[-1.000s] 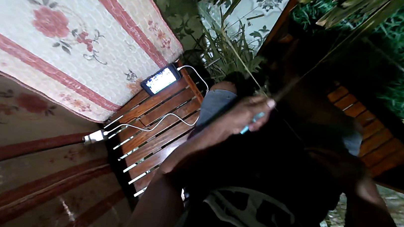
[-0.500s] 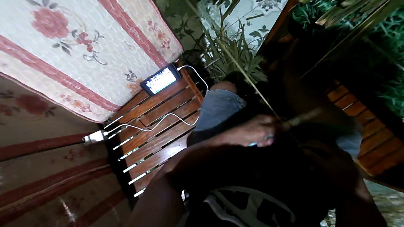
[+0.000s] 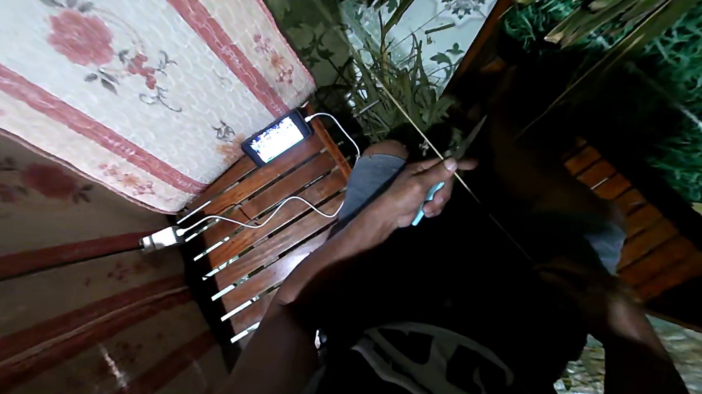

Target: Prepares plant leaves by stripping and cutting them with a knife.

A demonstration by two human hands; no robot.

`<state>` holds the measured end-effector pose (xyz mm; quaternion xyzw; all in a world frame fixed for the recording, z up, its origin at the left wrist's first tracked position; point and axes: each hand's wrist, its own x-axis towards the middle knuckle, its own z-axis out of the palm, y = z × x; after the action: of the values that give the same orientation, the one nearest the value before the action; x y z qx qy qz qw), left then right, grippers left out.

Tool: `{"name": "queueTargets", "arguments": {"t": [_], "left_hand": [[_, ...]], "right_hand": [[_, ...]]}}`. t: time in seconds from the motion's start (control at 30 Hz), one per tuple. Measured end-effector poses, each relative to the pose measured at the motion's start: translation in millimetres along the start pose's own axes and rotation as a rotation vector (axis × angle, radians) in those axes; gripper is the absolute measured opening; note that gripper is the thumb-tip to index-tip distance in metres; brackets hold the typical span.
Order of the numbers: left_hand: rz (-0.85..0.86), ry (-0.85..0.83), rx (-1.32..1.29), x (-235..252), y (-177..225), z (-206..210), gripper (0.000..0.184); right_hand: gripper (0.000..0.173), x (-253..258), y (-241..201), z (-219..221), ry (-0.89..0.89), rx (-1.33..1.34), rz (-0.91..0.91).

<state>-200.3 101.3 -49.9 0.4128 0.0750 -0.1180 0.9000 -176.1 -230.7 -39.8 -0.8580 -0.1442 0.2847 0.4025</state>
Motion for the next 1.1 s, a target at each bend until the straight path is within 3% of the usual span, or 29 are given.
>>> {"name": "queueTargets", "arguments": {"t": [0.17,0.23,0.37,0.5,0.57,0.7,0.8,0.87,0.93,1.03,1.1], "left_hand": [[-0.007,0.014,0.001,-1,-7,-1,0.04],[-0.064,0.001,0.022,-2,-17,6,0.032],[-0.226,-0.162,0.272,-11,-26,36,0.024],[-0.091,-0.033,0.139,-8,-1,14,0.028],[0.027,0.04,0.023,-4,14,-3,0.039],[0.024,0.01,-0.066,0,-4,1,0.038],[-0.159,-0.101,0.179,-6,-29,34,0.024],[-0.186,-0.17,0.328,-10,-27,45,0.023],[-0.154,-0.094,0.289,-11,-12,34,0.021],[0.039,0.06,0.08,-8,19,1,0.028],[0.146,0.073,-0.015,-5,29,-10,0.039]], "right_hand": [[0.019,2,3,4,-0.029,0.039,-0.026],[0.019,2,-3,9,-0.033,0.093,-0.039],[0.022,3,-14,15,-0.053,0.104,-0.057],[0.024,-1,10,-1,-0.08,-0.012,-0.009],[0.024,-4,25,-7,-0.061,0.01,-0.023],[0.024,-1,8,-4,-0.053,0.022,-0.014],[0.025,5,-26,4,-0.122,0.022,0.055],[0.025,6,-33,4,-0.16,-0.024,0.088],[0.025,3,-14,-1,-0.168,-0.017,0.078],[0.026,-5,24,-10,-0.136,0.057,0.028],[0.024,-8,31,-11,-0.134,0.126,0.013]]}}
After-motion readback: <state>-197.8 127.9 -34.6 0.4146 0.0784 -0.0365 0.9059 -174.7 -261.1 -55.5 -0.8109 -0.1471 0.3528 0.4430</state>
